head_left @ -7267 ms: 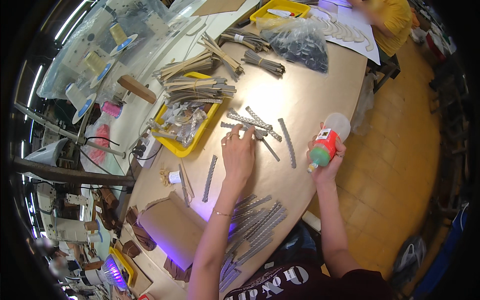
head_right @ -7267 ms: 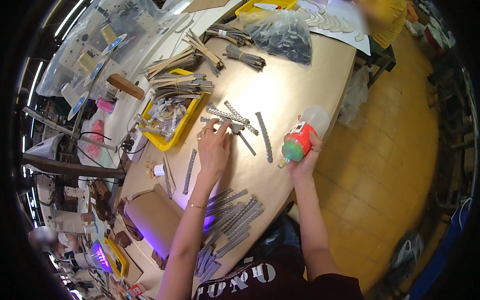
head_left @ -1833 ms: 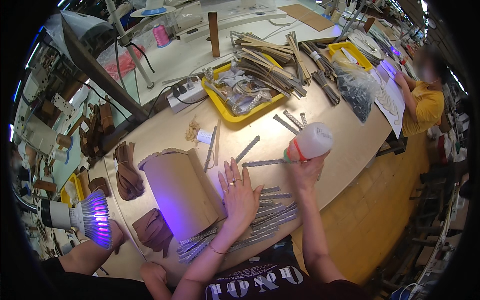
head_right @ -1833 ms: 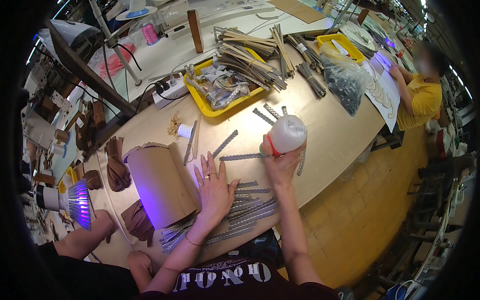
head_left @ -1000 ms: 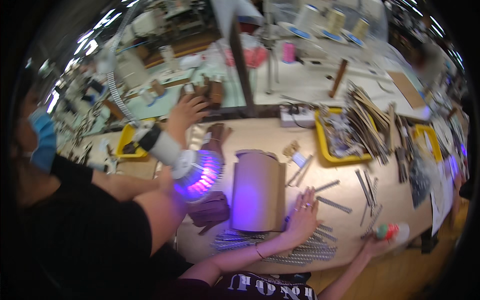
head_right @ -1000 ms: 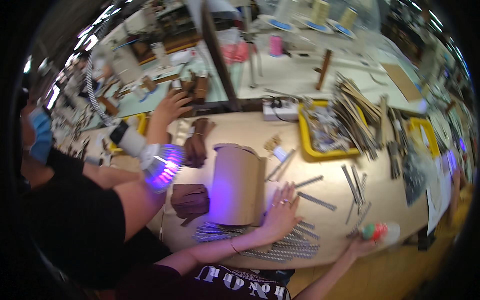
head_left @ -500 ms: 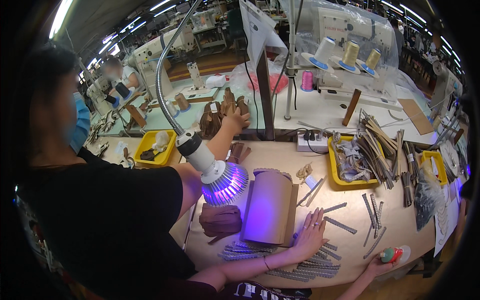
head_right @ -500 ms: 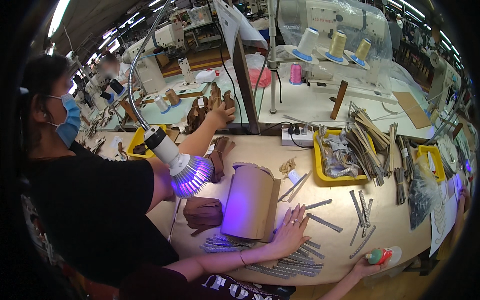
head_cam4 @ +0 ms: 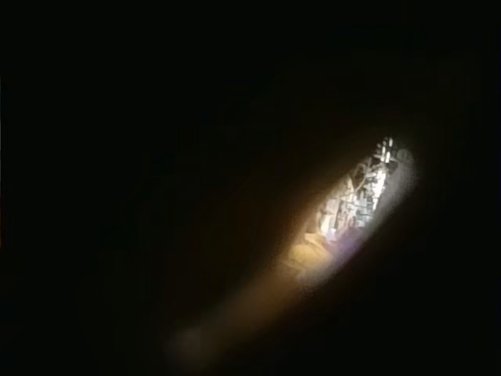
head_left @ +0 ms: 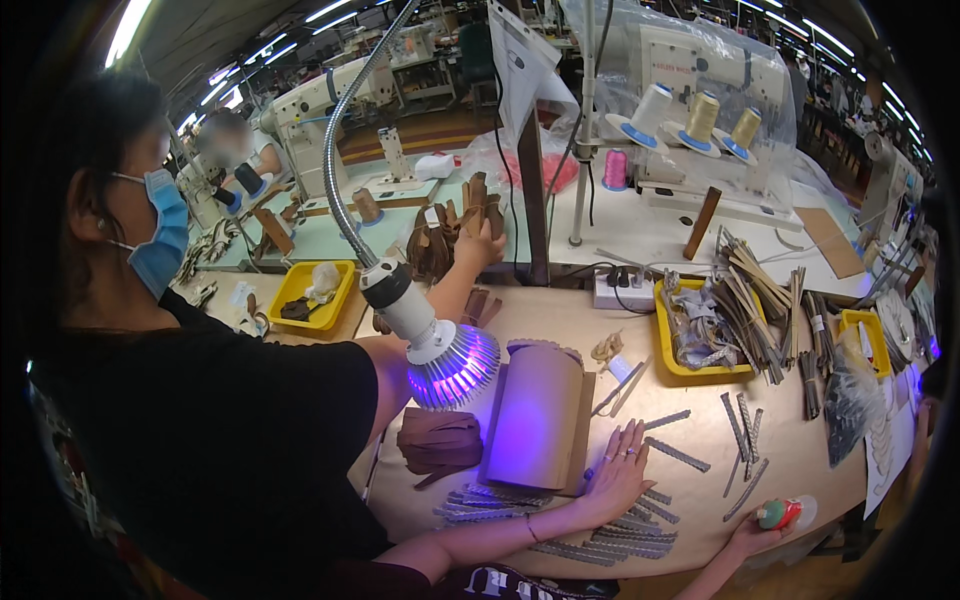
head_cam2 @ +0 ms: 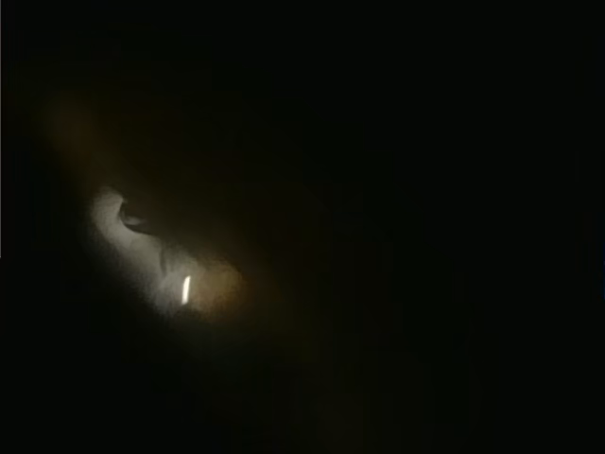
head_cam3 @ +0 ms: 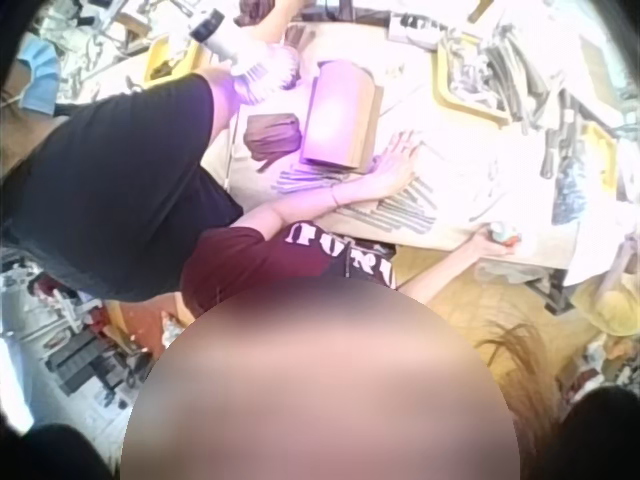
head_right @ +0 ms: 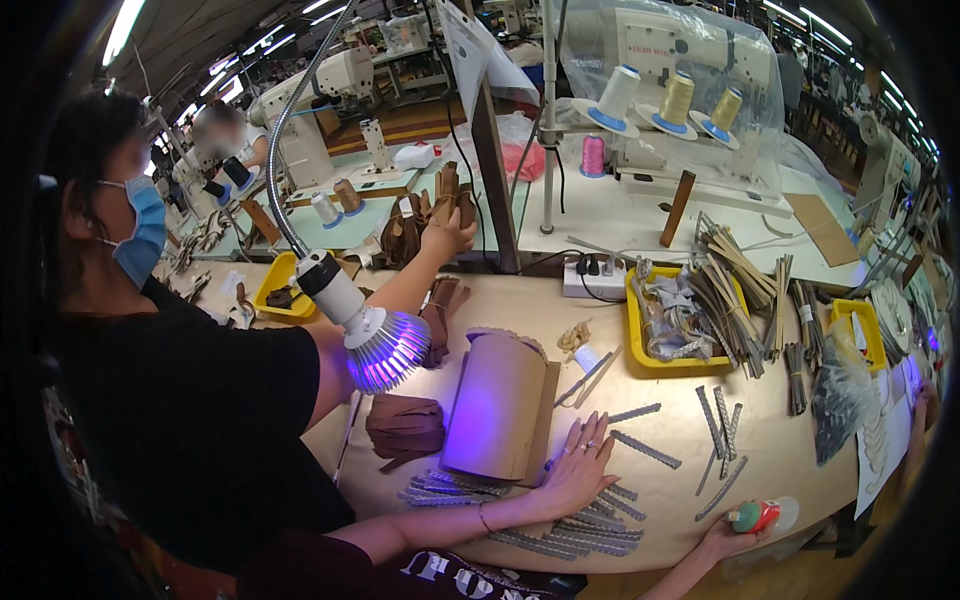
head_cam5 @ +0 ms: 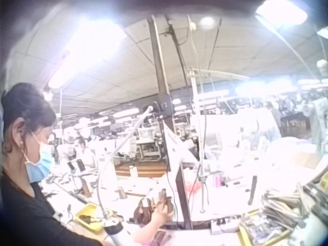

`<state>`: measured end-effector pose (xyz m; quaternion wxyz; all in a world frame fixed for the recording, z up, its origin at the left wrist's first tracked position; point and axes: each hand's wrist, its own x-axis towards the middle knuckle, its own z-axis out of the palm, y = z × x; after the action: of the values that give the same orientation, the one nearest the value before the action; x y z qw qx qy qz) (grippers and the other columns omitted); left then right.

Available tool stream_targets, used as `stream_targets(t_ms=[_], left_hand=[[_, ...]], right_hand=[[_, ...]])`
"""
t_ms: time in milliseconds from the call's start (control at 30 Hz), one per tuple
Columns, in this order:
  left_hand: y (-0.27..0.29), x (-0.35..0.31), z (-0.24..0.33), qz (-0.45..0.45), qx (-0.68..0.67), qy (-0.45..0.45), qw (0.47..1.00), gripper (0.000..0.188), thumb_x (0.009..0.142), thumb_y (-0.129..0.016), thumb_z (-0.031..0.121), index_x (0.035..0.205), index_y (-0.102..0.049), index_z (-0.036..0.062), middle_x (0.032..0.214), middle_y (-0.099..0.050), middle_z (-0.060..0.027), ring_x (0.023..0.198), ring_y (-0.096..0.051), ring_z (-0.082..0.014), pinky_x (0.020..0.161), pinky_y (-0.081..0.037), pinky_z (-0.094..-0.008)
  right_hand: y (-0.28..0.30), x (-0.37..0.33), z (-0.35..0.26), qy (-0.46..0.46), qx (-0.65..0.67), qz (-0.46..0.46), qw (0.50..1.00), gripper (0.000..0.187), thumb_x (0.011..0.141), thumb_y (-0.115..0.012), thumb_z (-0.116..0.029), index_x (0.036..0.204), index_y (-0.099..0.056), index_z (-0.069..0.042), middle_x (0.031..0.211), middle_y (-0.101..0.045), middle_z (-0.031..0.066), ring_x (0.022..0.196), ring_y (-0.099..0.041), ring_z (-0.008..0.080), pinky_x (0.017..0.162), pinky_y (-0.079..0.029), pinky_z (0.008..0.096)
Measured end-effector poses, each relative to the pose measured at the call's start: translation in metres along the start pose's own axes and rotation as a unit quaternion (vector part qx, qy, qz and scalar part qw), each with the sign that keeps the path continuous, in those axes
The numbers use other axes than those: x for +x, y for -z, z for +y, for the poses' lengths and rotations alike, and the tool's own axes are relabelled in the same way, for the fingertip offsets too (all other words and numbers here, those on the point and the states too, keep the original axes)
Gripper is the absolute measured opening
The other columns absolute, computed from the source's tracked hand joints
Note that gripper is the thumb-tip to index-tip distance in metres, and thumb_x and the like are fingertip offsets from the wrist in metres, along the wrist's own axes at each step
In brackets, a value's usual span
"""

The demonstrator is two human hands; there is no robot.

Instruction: The person assembles short twisted cords by applying glue from a bottle to one end and attaching a small metal piece. They repeat this process for multiple cords, placing finished units on the table.

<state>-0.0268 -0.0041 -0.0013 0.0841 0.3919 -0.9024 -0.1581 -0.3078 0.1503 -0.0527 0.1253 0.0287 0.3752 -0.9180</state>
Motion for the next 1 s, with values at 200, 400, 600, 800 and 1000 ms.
stream_targets(t_ms=[200,400,600,800,1000], left_hand=[[-0.002,0.000,-0.002,0.007,-0.014,-0.002,1.000,0.070,0.091,-0.060,0.043,0.135,-0.047,-0.0099,0.153,-0.023,-0.0302,0.146,-0.014,-0.0420,0.119,-0.012,-0.0534],[0.000,0.000,-0.003,0.002,-0.017,-0.006,1.000,0.068,0.093,-0.057,0.043,0.135,-0.047,-0.0095,0.153,-0.023,-0.0310,0.146,-0.014,-0.0430,0.118,-0.011,-0.0554],[-0.001,0.000,-0.003,0.005,-0.022,-0.010,1.000,0.069,0.093,-0.057,0.043,0.135,-0.046,-0.0104,0.153,-0.021,-0.0313,0.146,-0.013,-0.0431,0.118,-0.011,-0.0557],[-0.005,0.000,-0.005,0.015,-0.022,-0.013,1.000,0.068,0.092,-0.058,0.043,0.134,-0.047,-0.0102,0.153,-0.022,-0.0314,0.146,-0.014,-0.0436,0.118,-0.011,-0.0559],[-0.005,-0.001,-0.005,0.022,-0.018,-0.015,0.999,0.068,0.092,-0.059,0.043,0.134,-0.048,-0.0100,0.152,-0.023,-0.0314,0.146,-0.015,-0.0436,0.118,-0.012,-0.0561]], right_hand=[[0.001,0.002,0.000,-0.006,-0.007,0.018,1.000,0.030,0.098,-0.049,-0.029,0.124,-0.054,-0.015,0.105,-0.061,0.0077,0.072,-0.061,0.0188,0.053,-0.053,0.0270],[0.008,0.004,0.004,0.043,-0.029,-0.010,0.999,0.033,0.097,-0.052,-0.032,0.120,-0.055,-0.010,0.095,-0.062,0.0066,0.067,-0.060,0.0166,0.051,-0.052,0.0263],[0.006,0.006,-0.002,-0.021,0.002,-0.008,1.000,0.036,0.095,-0.056,-0.036,0.116,-0.057,-0.008,0.085,-0.062,0.0039,0.061,-0.058,0.0134,0.048,-0.052,0.0245],[-0.002,0.000,-0.001,0.002,0.010,-0.018,1.000,0.033,0.095,-0.056,-0.035,0.112,-0.057,-0.007,0.082,-0.061,0.0033,0.059,-0.057,0.0134,0.046,-0.051,0.0240],[-0.003,0.000,-0.002,-0.014,0.024,-0.026,0.999,0.030,0.095,-0.056,-0.034,0.107,-0.056,-0.006,0.080,-0.060,0.0037,0.057,-0.055,0.0132,0.043,-0.047,0.0248]])
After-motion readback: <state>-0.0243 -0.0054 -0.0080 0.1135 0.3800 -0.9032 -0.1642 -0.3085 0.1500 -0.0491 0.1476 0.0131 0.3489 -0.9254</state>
